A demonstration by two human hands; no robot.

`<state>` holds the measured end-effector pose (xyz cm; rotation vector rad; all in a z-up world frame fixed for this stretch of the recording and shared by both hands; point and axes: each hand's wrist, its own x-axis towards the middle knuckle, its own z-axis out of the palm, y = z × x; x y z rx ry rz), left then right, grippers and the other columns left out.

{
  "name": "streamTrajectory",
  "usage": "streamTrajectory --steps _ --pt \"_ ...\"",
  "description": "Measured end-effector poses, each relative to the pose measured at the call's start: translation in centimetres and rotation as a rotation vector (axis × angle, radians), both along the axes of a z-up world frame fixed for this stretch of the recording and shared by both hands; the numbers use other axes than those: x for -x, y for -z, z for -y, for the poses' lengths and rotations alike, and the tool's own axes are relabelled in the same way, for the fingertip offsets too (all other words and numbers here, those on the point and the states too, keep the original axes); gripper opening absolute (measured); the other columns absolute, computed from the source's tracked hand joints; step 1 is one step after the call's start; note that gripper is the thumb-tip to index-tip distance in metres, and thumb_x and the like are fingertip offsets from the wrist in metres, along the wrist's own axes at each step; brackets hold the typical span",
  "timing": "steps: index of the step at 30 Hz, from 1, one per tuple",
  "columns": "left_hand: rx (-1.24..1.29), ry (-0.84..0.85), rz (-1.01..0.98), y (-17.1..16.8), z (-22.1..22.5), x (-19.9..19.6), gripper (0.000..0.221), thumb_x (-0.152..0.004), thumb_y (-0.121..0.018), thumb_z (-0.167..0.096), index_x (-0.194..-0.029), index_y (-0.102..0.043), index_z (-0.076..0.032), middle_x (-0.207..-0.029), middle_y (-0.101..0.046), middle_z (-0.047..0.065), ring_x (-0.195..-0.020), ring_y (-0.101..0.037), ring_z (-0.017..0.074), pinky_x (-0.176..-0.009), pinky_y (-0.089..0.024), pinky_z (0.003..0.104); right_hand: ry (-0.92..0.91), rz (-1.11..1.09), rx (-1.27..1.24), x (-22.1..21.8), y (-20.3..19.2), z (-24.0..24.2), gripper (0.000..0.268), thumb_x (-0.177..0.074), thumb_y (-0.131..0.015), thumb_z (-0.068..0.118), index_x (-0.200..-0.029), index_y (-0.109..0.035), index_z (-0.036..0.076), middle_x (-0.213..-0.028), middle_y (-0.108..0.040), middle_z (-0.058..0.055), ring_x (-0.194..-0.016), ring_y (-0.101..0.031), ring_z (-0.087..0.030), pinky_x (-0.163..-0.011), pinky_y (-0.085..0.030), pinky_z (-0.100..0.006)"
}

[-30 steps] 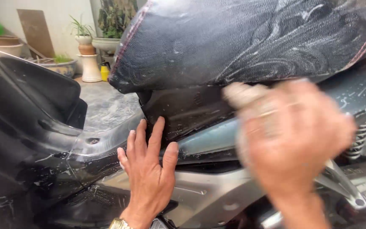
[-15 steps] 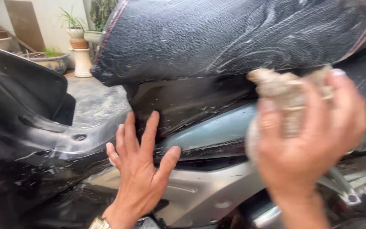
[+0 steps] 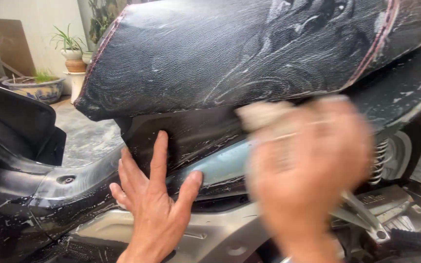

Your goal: The person scrubs the body panels, footrest, and seat of a scooter using a soapy cloth. They repeatedly dip the cloth into a red bucket of soapy water to clean various parts of the vehicle.

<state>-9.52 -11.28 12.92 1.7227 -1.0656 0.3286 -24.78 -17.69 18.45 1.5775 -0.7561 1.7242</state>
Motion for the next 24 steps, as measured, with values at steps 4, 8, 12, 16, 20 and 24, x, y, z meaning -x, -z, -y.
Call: streamTrajectory --steps 4,8,12,16,20,24 --pt "0.008 -0.023 0.044 0.1 0.0 -0.5 0.071 -0.073 -0.049 -0.04 -0.138 -0.022 -0.039 -0.14 -0.006 0.03 -0.13 -0.006 0.0399 -0.095 -0.002 0.06 -0.132 -0.332 -0.054 -2.5 1.6 -1.8 0.041 -0.074 -0.06 0.053 -0.101 -0.063 0.023 -0.121 -0.051 -0.005 -0.111 -0.045 -0.029 -0.093 -0.023 -0.058" --pt "0.041 0.022 0.105 0.3 -1.4 -1.2 0.062 -0.08 -0.047 -0.043 -0.138 -0.026 -0.035 -0.141 -0.011 0.029 -0.132 -0.01 0.0376 -0.094 -0.007 0.058 -0.227 -0.201 0.077 0.1 -2.1 -1.3 0.026 -0.081 -0.052 0.009 -0.081 -0.077 0.018 -0.064 -0.058 0.004 -0.047 -0.039 -0.016 -0.045 -0.021 -0.033" --pt "0.025 0.022 0.12 0.4 -1.2 -1.2 0.061 -0.081 -0.046 -0.046 -0.138 -0.025 -0.035 -0.141 -0.009 0.03 -0.132 -0.008 0.038 -0.095 -0.005 0.059 0.003 -0.005 0.022 -1.6 0.0 -1.3 0.037 -0.09 -0.055 0.031 -0.101 -0.063 -0.004 -0.115 -0.051 -0.02 -0.103 -0.045 -0.035 -0.085 -0.03 -0.046" --pt "0.03 -0.001 0.193 0.6 -1.1 -1.6 0.059 -0.082 -0.038 -0.041 -0.138 -0.023 -0.033 -0.138 -0.018 0.03 -0.128 -0.018 0.041 -0.092 -0.015 0.056 -0.166 -0.372 -0.067 -2.4 2.3 -2.4 0.041 -0.076 -0.06 0.051 -0.104 -0.063 0.021 -0.124 -0.05 -0.006 -0.115 -0.042 -0.029 -0.095 -0.02 -0.058" --pt "0.058 0.059 0.095 -0.4 -2.2 -1.4 0.066 -0.081 -0.046 -0.043 -0.14 -0.021 -0.027 -0.139 -0.019 0.026 -0.129 -0.017 0.037 -0.096 -0.01 0.05 -0.237 -0.217 0.19 1.4 -1.7 -0.5 0.018 -0.085 -0.056 0.014 -0.069 -0.063 0.009 -0.069 -0.057 -0.008 -0.055 -0.044 -0.023 -0.052 -0.027 -0.04" --pt "-0.012 0.045 0.097 0.1 -1.5 -1.1 0.072 -0.078 -0.047 -0.051 -0.14 -0.017 -0.03 -0.141 -0.005 0.031 -0.131 -0.005 0.0405 -0.096 -0.002 0.058 -0.063 -0.036 0.132 2.1 -0.2 0.9 0.031 -0.094 -0.061 0.016 -0.106 -0.06 -0.013 -0.116 -0.049 -0.028 -0.105 -0.049 -0.044 -0.087 -0.039 -0.052"
